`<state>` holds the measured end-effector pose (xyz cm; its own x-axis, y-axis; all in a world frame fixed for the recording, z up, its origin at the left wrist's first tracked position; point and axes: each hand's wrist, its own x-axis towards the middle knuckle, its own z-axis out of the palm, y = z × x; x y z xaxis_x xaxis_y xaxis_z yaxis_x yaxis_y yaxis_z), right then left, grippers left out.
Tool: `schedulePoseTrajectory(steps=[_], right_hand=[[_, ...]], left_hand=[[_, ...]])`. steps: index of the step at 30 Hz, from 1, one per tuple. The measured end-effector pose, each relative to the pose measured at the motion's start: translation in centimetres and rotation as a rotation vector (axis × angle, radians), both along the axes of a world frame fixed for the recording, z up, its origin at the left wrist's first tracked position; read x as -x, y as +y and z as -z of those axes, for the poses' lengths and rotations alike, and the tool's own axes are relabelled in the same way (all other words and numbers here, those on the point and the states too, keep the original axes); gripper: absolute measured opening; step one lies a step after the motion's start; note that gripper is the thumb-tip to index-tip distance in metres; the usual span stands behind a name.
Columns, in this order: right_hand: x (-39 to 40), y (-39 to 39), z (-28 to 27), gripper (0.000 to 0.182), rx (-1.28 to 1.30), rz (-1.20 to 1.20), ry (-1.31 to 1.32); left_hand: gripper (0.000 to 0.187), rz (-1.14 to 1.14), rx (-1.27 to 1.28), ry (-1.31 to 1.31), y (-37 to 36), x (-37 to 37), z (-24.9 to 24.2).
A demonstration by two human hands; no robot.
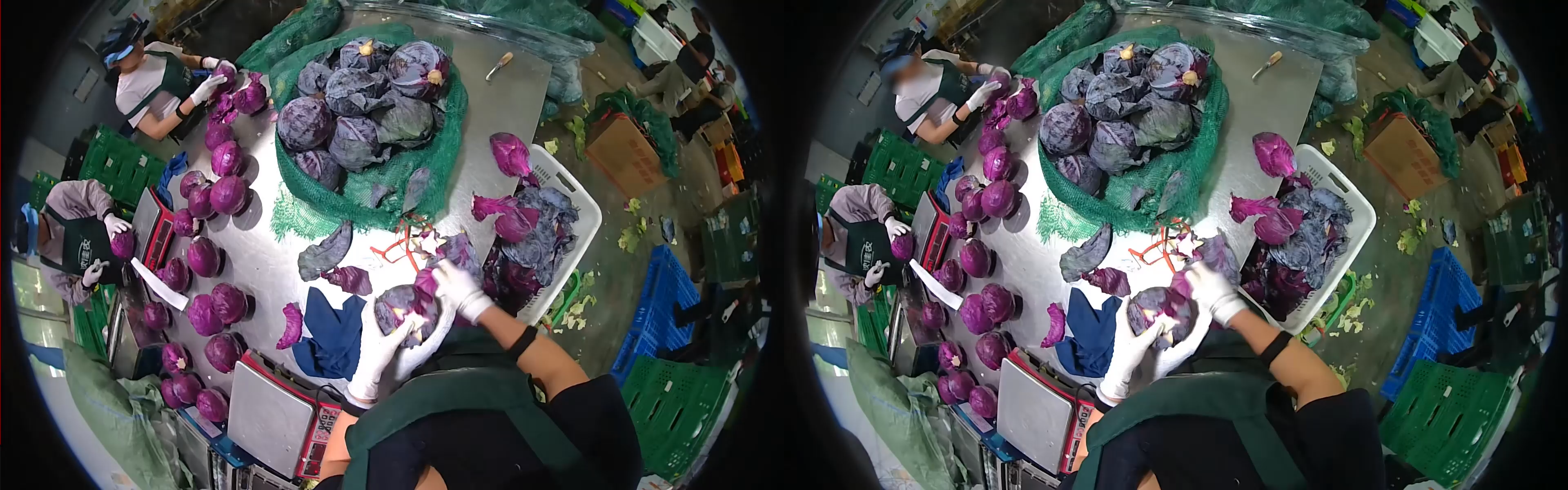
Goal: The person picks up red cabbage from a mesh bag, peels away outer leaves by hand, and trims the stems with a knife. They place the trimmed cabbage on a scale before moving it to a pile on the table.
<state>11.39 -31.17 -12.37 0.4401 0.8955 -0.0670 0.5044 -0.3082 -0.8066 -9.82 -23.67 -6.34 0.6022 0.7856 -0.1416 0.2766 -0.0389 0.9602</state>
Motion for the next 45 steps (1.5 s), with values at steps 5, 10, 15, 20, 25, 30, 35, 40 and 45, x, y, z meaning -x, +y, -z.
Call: schedulePoseTrajectory(steps=[5,10,15,20,25,30,35,40,45], right_hand=[[-3.9,-0.2,-1.2,0.041,-0.029,0.428,1.091],[-0.8,-0.8,-7.5,0.046,-0.202,-0.055,0.189],[-0.7,-1.3,-7.2,0.017,-0.108,-0.106,-0.014],[-1.8,-2.8,-5.4,0.027,-0.085,-0.006,0.0],[4.5,-1.0,-7.6,0.059,0.119,-0.088,-0.142],[4.7,-0.5,-8.7,0.06,0.241,-0.152,-0.218],[2.6,-0.6,-7.0,0.036,0.147,-0.076,-0.237],[-4.3,-1.2,-0.9,0.028,0.231,0.322,0.719],[-1.7,0.0,-7.4,0.06,-0.074,0.197,0.414]], left_hand=[[0.065,-0.201,0.739,-0.385,-0.9,0.7,-2.1],[0.087,0.191,-0.318,0.001,0.6,-1.3,-4.1],[0.086,0.495,-0.141,0.023,3.1,-1.6,-4.3],[0.071,0.055,-0.114,0.167,3.2,-0.4,-2.9],[0.092,-0.006,-0.382,0.376,0.2,-2.4,-3.8],[0.092,-0.047,-0.425,0.396,-0.9,-2.5,-3.3],[0.083,-0.06,-0.452,0.346,-1.6,-3.6,-3.7],[0.093,0.16,-0.007,-0.061,0.7,0.5,-3.0],[0.101,0.227,0.008,-0.048,0.1,3.1,-2.1]])
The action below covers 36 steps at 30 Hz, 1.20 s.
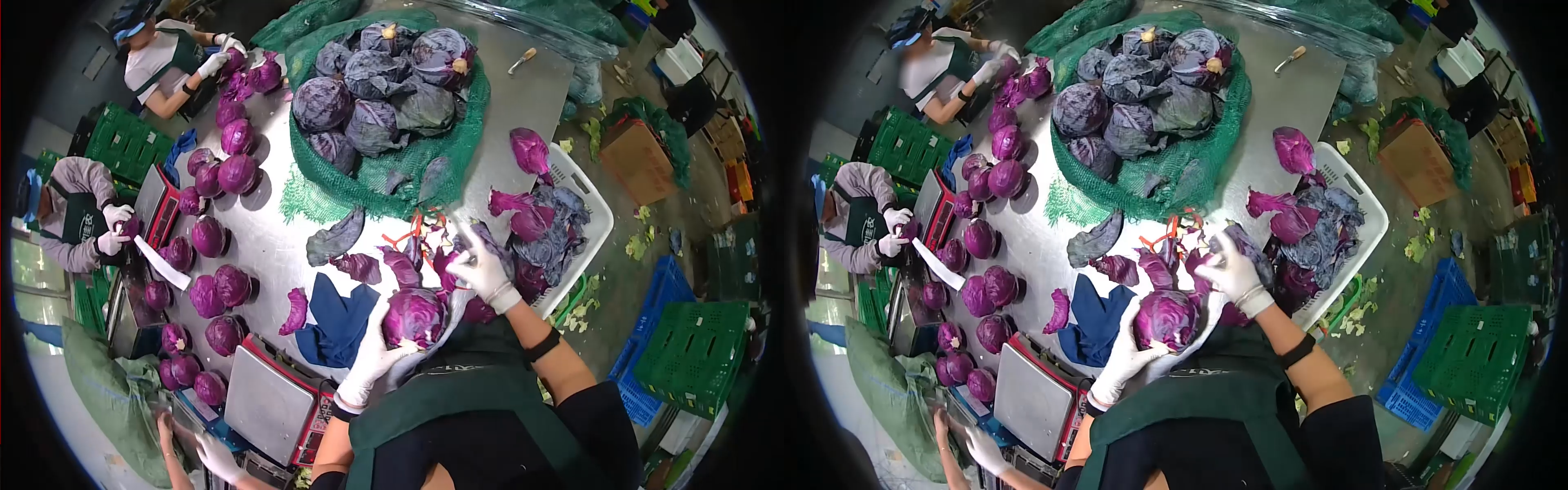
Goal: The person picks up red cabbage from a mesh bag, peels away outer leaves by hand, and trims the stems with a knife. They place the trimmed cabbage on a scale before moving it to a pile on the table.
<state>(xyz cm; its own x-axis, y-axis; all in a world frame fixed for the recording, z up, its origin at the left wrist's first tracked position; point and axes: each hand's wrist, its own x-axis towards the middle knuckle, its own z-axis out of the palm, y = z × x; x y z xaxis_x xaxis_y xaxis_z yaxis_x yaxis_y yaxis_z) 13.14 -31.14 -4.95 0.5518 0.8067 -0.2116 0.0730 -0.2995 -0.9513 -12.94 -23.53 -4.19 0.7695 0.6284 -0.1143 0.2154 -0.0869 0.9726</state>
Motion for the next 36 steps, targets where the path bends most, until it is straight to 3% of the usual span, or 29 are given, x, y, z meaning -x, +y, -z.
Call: schedulePoseTrajectory(steps=[2,3,4,6,8,10,12,13,14,16,19,22,24,26,28,29,30,32,35,36], right_hand=[[1.7,1.1,-1.0,0.071,-0.35,-0.381,-0.306],[2.5,0.4,-2.3,0.063,-0.21,-0.57,-0.339],[3.1,0.6,-4.8,0.041,0.052,-0.716,-0.541],[3.0,1.0,-4.3,0.038,-0.038,-0.773,-0.637],[2.5,2.2,-3.3,0.03,-0.152,-0.84,-0.475],[1.8,3.4,-1.6,0.019,-0.075,-0.742,-0.723],[-0.7,3.6,2.2,0.019,0.047,-0.577,-0.214],[-0.4,2.9,-1.1,0.021,-0.047,-0.373,-0.536],[-0.1,2.2,-1.5,0.033,-0.042,-0.444,-0.367],[3.2,0.7,-4.1,0.045,-0.164,-0.536,-0.293],[6.9,-1.6,-5.1,0.035,-0.031,-0.548,-0.608],[4.5,-3.7,0.6,0.016,-0.217,-0.319,-0.674],[1.2,-5.0,3.8,0.014,0.172,-0.187,-0.438],[1.7,-4.6,0.7,0.023,0.174,-0.168,-0.407],[4.9,-3.0,-3.5,0.031,-0.033,-0.246,-0.242],[5.8,-2.8,-3.3,0.038,-0.055,-0.323,-0.328],[6.8,-2.7,-3.2,0.033,0.003,-0.3,-0.541],[6.8,-2.8,-1.3,0.026,0.02,-0.319,-0.378],[3.8,-2.9,0.8,0.018,-0.062,-0.245,-0.412],[2.1,-3.1,0.7,0.017,0.208,-0.168,0.093]], left_hand=[[0.098,0.048,-0.113,0.12,-0.8,-0.2,-0.1],[0.096,0.09,-0.211,0.113,-0.9,-0.6,-0.4],[0.096,0.103,-0.21,0.107,-0.7,-0.9,-1.0],[0.096,0.235,-0.318,0.148,-0.1,-1.7,-2.5],[0.094,0.229,-0.294,0.145,-0.1,-2.8,-3.6],[0.092,0.204,-0.428,0.243,0.0,-3.2,-3.1],[0.088,0.074,-0.341,0.203,0.2,-2.7,-1.7],[0.085,-0.018,-0.259,0.167,0.4,-2.5,-0.8],[0.082,-0.112,-0.166,0.134,0.3,-2.3,-0.2],[0.076,-0.204,-0.191,0.115,-0.1,-2.8,0.2],[0.072,-0.282,-0.087,0.134,0.0,-3.6,-0.6],[0.064,-0.415,0.222,0.071,0.4,-2.5,1.7],[0.066,-0.456,0.348,0.009,0.7,-1.8,2.3],[0.068,-0.448,0.247,0.019,-0.2,-1.8,2.3],[0.075,-0.505,0.143,0.127,-1.4,-2.6,1.6],[0.077,-0.505,0.135,0.123,-1.8,-3.0,1.3],[0.078,-0.508,0.127,0.118,-2.2,-3.0,1.2],[0.079,-0.529,0.16,0.084,-1.9,-2.8,1.5],[0.074,-0.527,0.463,-0.048,-1.0,-1.7,1.2],[0.071,-0.54,0.598,-0.142,-0.9,-1.2,1.6]])
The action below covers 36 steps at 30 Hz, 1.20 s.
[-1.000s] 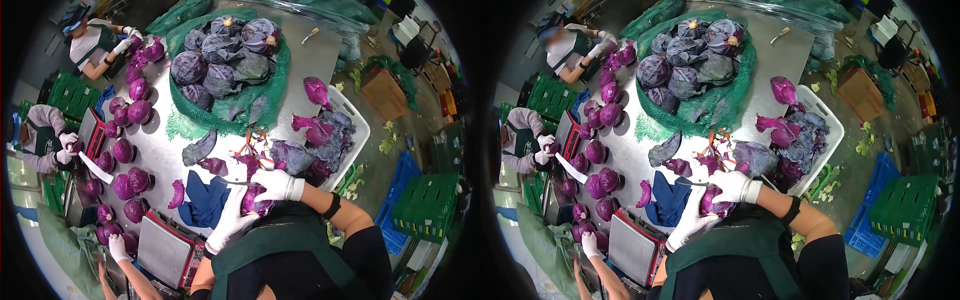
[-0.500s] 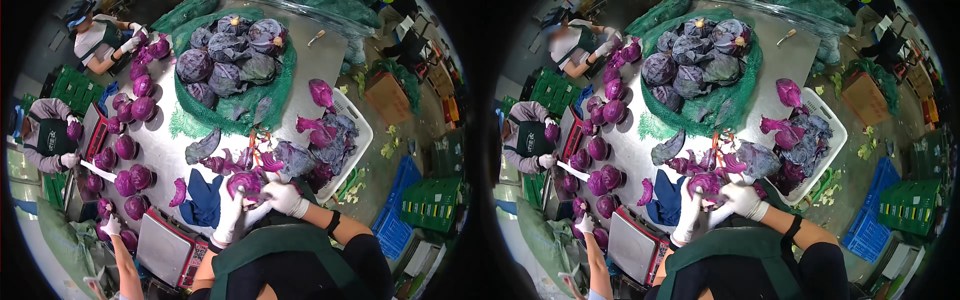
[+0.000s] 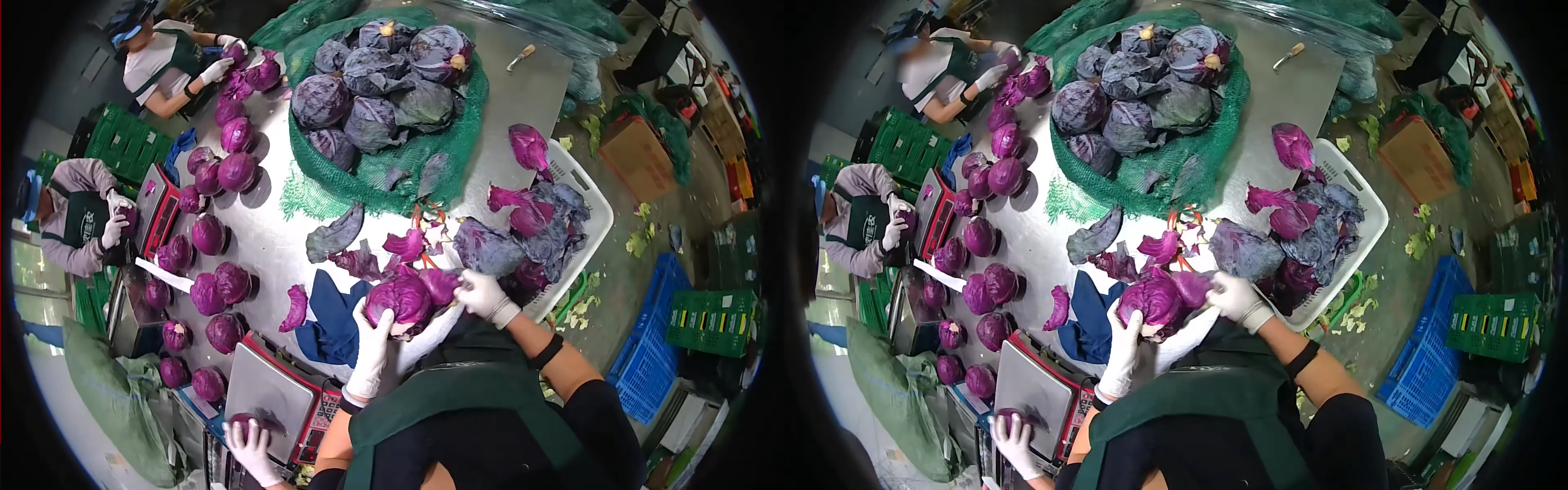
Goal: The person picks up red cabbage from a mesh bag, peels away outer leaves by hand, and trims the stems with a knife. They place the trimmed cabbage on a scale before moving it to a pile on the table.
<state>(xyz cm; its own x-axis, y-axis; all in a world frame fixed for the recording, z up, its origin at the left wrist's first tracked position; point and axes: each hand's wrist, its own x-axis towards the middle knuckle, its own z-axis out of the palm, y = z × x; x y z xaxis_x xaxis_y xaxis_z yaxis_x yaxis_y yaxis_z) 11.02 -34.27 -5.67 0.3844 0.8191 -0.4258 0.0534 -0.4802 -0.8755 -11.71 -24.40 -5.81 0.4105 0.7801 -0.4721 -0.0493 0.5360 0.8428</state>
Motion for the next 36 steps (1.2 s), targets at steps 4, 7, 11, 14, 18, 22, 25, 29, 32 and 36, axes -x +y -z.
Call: schedulePoseTrajectory(steps=[4,7,11,14,18,22,25,29,32,36], right_hand=[[-4.4,-1.1,6.0,0.024,0.017,0.034,-0.602],[-3.2,0.3,0.4,0.037,-0.09,0.131,-0.09],[1.8,2.1,-1.8,0.049,-0.347,-0.138,-0.412],[1.5,2.8,-3.7,0.024,-0.381,-0.078,-0.49],[-2.2,2.2,-8.0,0.009,-0.164,-0.111,-0.106],[-2.7,1.9,-9.4,0.027,-0.255,0.096,-0.155],[0.7,1.7,-10.8,0.061,-0.39,-0.119,-0.537],[3.2,2.5,-9.8,0.043,-0.428,-0.147,-0.683],[-0.2,2.3,-10.1,0.013,-0.487,0.021,-0.504],[-7.0,1.4,-6.8,0.033,-0.401,0.193,-0.875]], left_hand=[[0.072,0.064,-0.056,-0.102,-0.3,1.2,1.1],[0.073,0.071,-0.026,-0.245,-0.1,0.8,1.3],[0.075,0.104,-0.022,-0.368,0.5,-0.9,0.4],[0.072,0.132,-0.113,-0.376,1.3,-1.3,0.9],[0.062,0.107,0.187,-0.462,1.8,-1.8,-1.7],[0.061,0.034,0.336,-0.428,2.1,-3.9,-3.2],[0.059,-0.014,-0.08,-0.217,1.3,-3.9,-3.7],[0.059,-0.121,-0.267,-0.201,1.4,-4.1,-1.2],[0.06,-0.062,-0.031,-0.349,2.2,-2.6,-1.4],[0.057,-0.019,0.263,-0.471,2.6,-1.7,-1.5]])
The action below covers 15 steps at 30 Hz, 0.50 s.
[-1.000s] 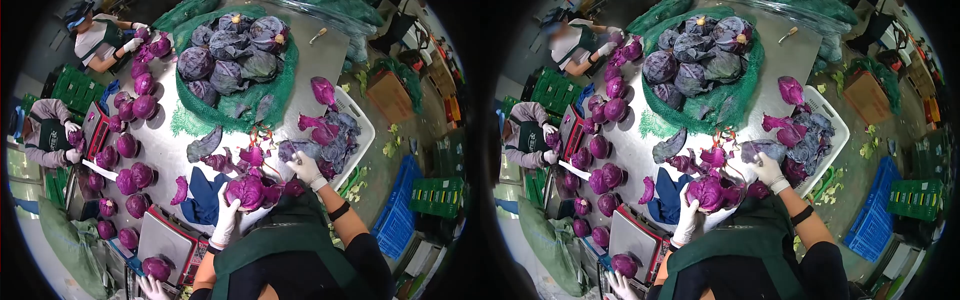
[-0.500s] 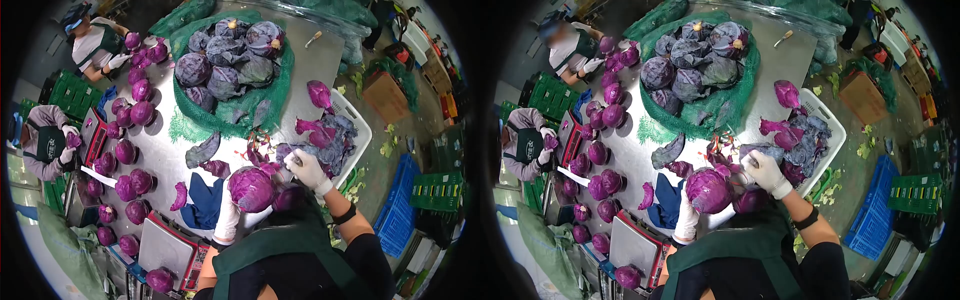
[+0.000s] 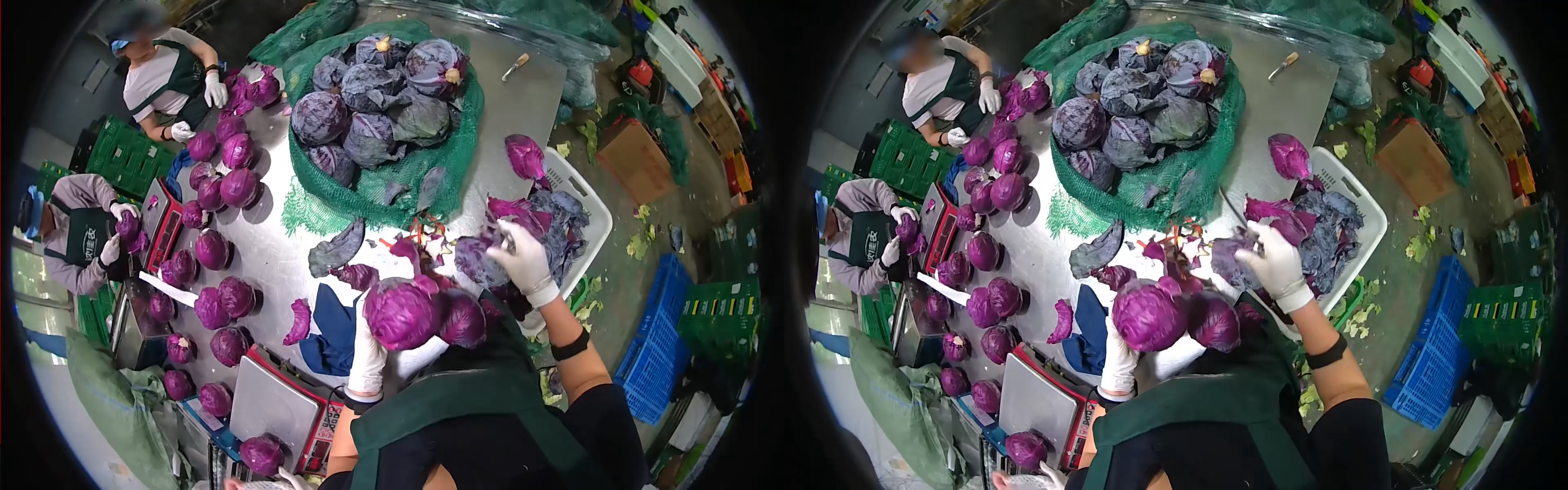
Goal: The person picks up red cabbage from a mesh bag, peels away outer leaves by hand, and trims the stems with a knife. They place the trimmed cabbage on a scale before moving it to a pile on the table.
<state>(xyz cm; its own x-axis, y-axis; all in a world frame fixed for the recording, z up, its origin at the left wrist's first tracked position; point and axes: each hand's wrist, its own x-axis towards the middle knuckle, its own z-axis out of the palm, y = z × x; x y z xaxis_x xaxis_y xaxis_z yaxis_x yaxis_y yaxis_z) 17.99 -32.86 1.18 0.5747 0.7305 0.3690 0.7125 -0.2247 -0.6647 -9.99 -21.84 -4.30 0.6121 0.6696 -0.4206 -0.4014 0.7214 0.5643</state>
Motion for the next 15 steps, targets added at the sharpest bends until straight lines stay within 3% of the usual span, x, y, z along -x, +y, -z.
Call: schedulePoseTrajectory(steps=[3,6,8,9,10,11,12,13,14,15], right_hand=[[3.9,-0.3,-0.8,0.036,0.2,-0.29,0.742],[8.4,0.6,-0.1,0.029,0.027,-0.348,0.653],[6.8,1.0,-2.9,0.019,0.205,-0.281,0.987],[5.3,1.4,-3.5,0.011,0.22,-0.225,0.878],[4.1,1.8,-2.1,0.011,-0.012,-0.204,0.704],[-0.1,2.0,-2.1,0.011,0.015,0.04,0.658],[-2.7,1.8,0.6,0.019,-0.133,0.052,0.103],[-2.1,1.6,-0.5,0.024,-0.084,0.006,0.199],[-0.5,1.1,-2.0,0.029,-0.028,-0.041,0.3],[1.3,0.7,-3.1,0.029,0.046,-0.237,0.224]], left_hand=[[0.057,0.071,-0.147,0.01,-0.3,-0.9,-0.9],[0.061,0.098,-0.219,0.04,-0.6,-0.7,-0.1],[0.065,0.153,-0.001,-0.067,-0.4,0.0,-0.6],[0.068,0.178,-0.016,-0.031,-0.1,-0.2,-1.6],[0.068,0.179,-0.015,-0.027,0.2,-0.1,-1.9],[0.066,0.224,-0.14,-0.01,0.6,0.1,-2.1],[0.064,0.263,-0.266,0.002,1.1,0.1,-2.2],[0.05,0.27,-0.325,-0.089,1.6,-0.1,-2.1],[0.05,0.257,-0.323,-0.097,1.7,-0.5,-1.7],[0.045,0.296,-0.415,0.056,1.8,-0.6,-1.2]])
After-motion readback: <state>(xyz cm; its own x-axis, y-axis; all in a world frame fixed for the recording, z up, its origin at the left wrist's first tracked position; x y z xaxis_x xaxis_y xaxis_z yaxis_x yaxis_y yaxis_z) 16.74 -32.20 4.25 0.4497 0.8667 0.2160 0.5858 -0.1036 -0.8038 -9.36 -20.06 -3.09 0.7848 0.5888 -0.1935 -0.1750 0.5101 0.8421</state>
